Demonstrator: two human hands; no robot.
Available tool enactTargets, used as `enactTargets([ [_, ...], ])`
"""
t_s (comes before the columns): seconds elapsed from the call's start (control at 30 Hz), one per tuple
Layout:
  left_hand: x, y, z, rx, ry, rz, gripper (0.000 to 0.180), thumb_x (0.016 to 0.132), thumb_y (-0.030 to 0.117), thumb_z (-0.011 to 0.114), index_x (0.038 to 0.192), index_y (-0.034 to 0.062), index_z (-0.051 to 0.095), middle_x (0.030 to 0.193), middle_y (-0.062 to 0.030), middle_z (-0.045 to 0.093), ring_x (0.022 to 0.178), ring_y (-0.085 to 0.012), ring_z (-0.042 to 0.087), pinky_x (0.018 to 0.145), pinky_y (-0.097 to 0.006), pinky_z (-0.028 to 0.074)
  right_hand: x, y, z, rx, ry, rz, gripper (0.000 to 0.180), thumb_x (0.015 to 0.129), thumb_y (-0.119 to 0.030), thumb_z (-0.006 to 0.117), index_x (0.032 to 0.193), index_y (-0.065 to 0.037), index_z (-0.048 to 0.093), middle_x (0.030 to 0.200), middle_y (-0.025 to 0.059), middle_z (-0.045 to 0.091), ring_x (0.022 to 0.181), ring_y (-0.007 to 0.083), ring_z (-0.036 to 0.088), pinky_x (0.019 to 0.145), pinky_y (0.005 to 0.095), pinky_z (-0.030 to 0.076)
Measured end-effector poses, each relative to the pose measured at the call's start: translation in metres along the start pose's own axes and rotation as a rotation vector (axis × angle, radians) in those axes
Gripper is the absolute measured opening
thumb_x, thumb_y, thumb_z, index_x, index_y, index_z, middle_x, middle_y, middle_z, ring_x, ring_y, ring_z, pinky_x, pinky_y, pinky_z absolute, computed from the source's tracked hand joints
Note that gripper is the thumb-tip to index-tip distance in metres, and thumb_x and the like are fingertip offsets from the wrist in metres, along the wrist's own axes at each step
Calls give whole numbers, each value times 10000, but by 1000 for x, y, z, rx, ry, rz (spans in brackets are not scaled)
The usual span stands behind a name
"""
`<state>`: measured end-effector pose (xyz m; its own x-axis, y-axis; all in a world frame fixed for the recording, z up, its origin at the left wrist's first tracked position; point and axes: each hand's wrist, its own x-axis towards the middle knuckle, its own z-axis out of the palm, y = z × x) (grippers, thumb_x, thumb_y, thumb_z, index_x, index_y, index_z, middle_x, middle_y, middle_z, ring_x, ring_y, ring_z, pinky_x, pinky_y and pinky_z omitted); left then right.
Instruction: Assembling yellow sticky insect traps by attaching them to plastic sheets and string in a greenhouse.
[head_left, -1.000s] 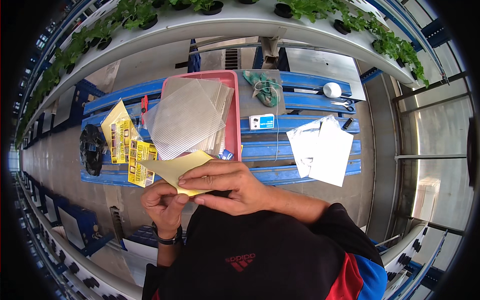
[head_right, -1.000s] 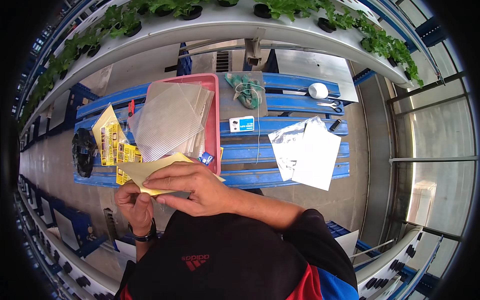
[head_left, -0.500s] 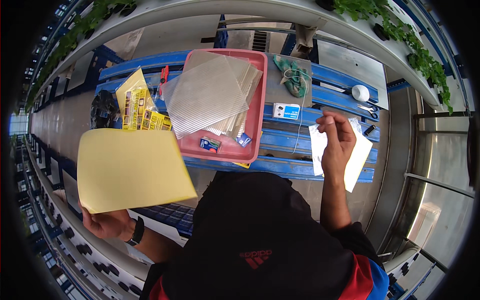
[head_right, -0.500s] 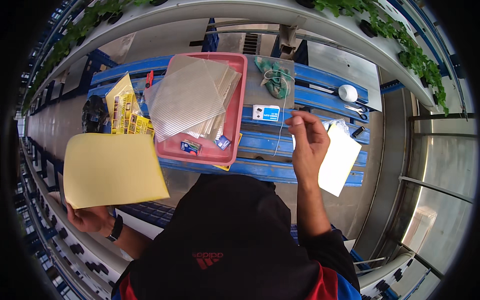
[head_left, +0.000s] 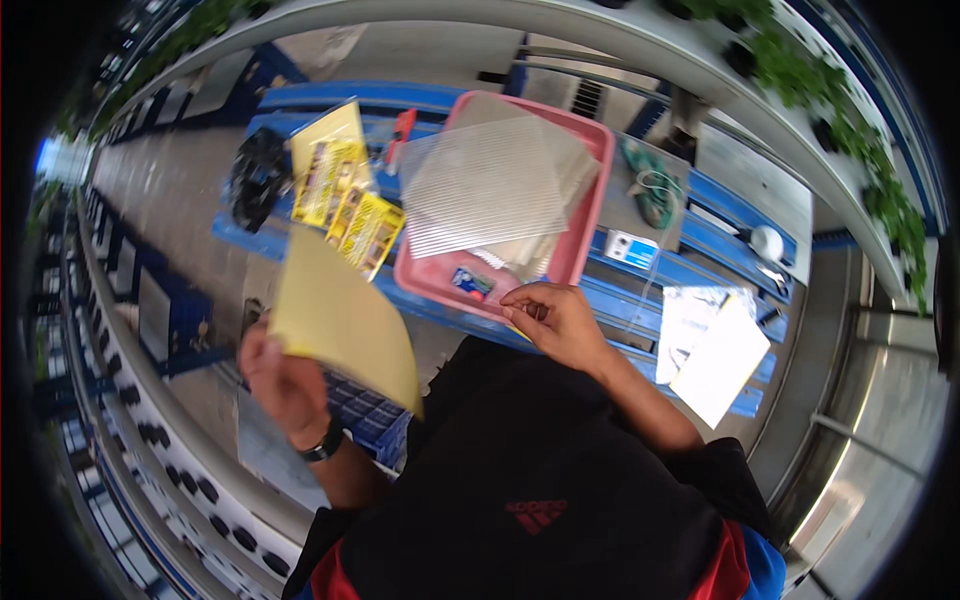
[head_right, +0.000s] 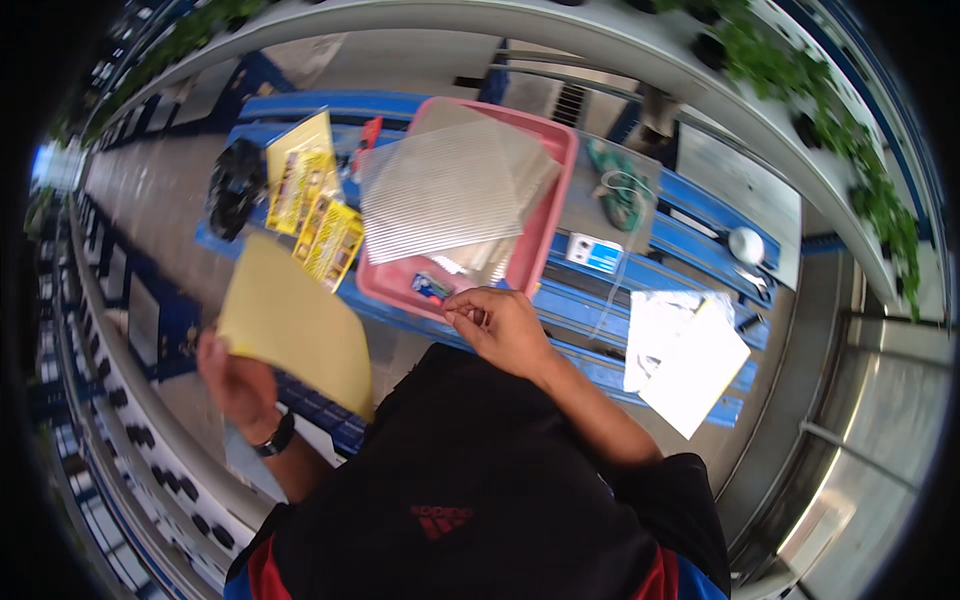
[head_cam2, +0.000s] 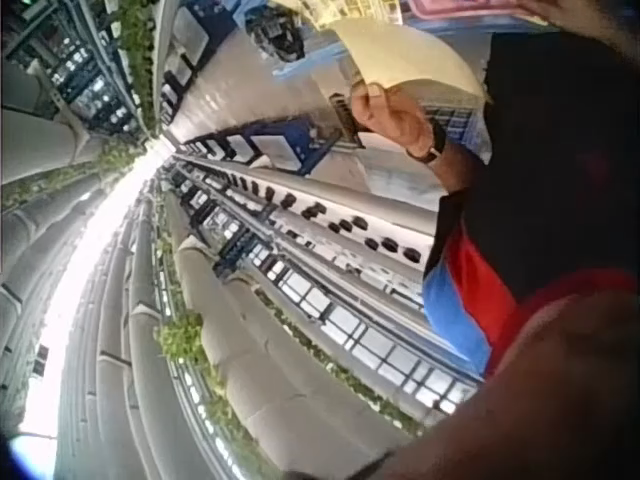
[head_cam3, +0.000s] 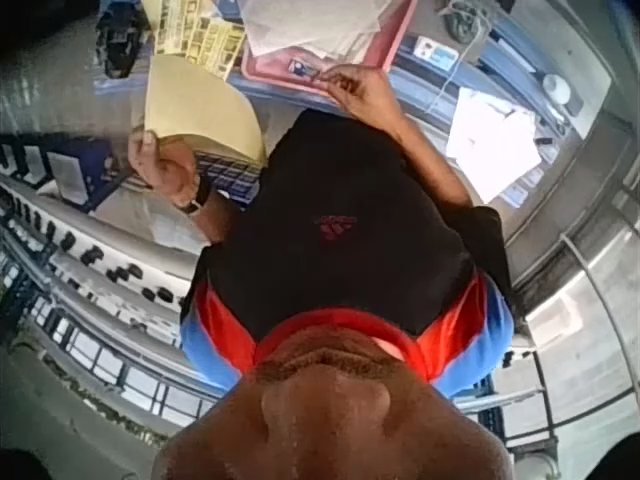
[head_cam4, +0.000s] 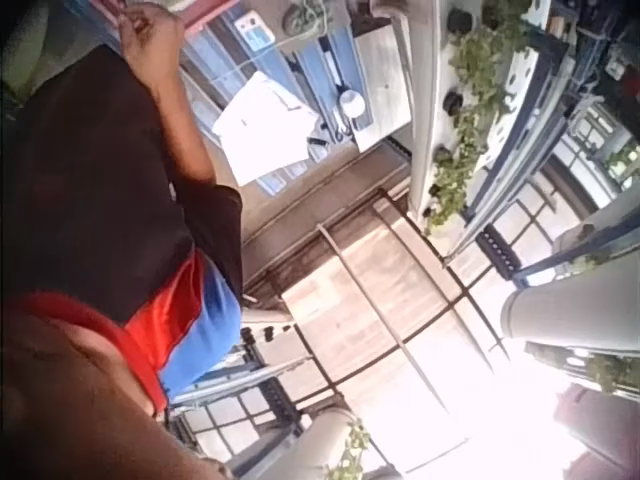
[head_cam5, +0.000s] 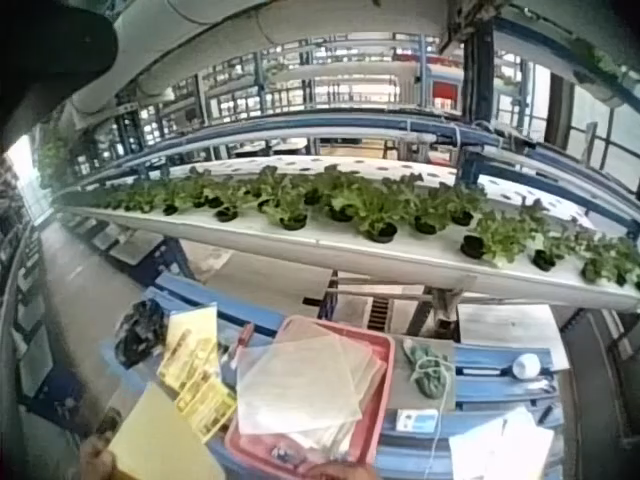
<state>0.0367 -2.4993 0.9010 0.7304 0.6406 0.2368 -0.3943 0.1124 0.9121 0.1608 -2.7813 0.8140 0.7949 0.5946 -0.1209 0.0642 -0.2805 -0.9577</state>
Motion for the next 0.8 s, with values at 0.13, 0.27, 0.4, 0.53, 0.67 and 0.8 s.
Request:
enactTargets([
  [0.13, -7, -20, 42, 82, -282, -20, 82, 904, 53, 566, 883, -23, 589, 874, -82, 590, 755, -106, 490, 691, -251, 383, 12, -74, 8, 159, -26, -304, 279, 815, -100, 730, 1082, -28, 689, 979, 114, 696, 851, 212, 662, 711, 310, 515],
  [0.27, -9, -34, 74, 25, -356, -31, 100, 931, 53, 586, 951, -43, 604, 934, -94, 616, 856, -123, 558, 788, -254, 430, 27, -99, 16, 192, 18, -492, 359, 799, -70, 745, 1147, -28, 669, 1147, 133, 675, 1048, 245, 644, 861, 320, 507],
  [0.4, -4, -41, 70, 105, -432, -9, 136, 927, 59, 602, 1013, -47, 608, 970, -92, 616, 877, -120, 563, 804, -243, 435, 33, -94, 17, 177, 53, -491, 308, 814, -29, 727, 1119, -22, 692, 1164, 143, 679, 1086, 252, 645, 925, 332, 494],
  [0.53, 1, -46, 73, 11, -458, -32, 179, 913, 50, 621, 1050, -61, 595, 991, -92, 611, 879, -114, 562, 793, -237, 439, 32, -94, 20, 188, 89, -474, 262, 826, -13, 712, 1088, -18, 711, 1123, 144, 693, 1060, 253, 659, 911, 322, 507],
  [0.67, 7, -44, 72, -47, -486, -11, 194, 909, 43, 622, 1056, -77, 583, 987, -91, 601, 868, -101, 553, 768, -228, 443, 33, -96, 23, 180, 109, -464, 255, 826, -11, 711, 1080, -16, 716, 1131, 144, 689, 1046, 251, 663, 890, 316, 515],
  [0.8, 11, -47, 64, 21, -522, -1, 172, 908, 23, 596, 1046, -79, 582, 941, -84, 605, 845, -104, 563, 755, -230, 459, 34, -100, 25, 96, 148, -550, 270, 795, -10, 718, 1065, -27, 724, 1126, 136, 687, 1002, 254, 666, 869, 330, 513],
])
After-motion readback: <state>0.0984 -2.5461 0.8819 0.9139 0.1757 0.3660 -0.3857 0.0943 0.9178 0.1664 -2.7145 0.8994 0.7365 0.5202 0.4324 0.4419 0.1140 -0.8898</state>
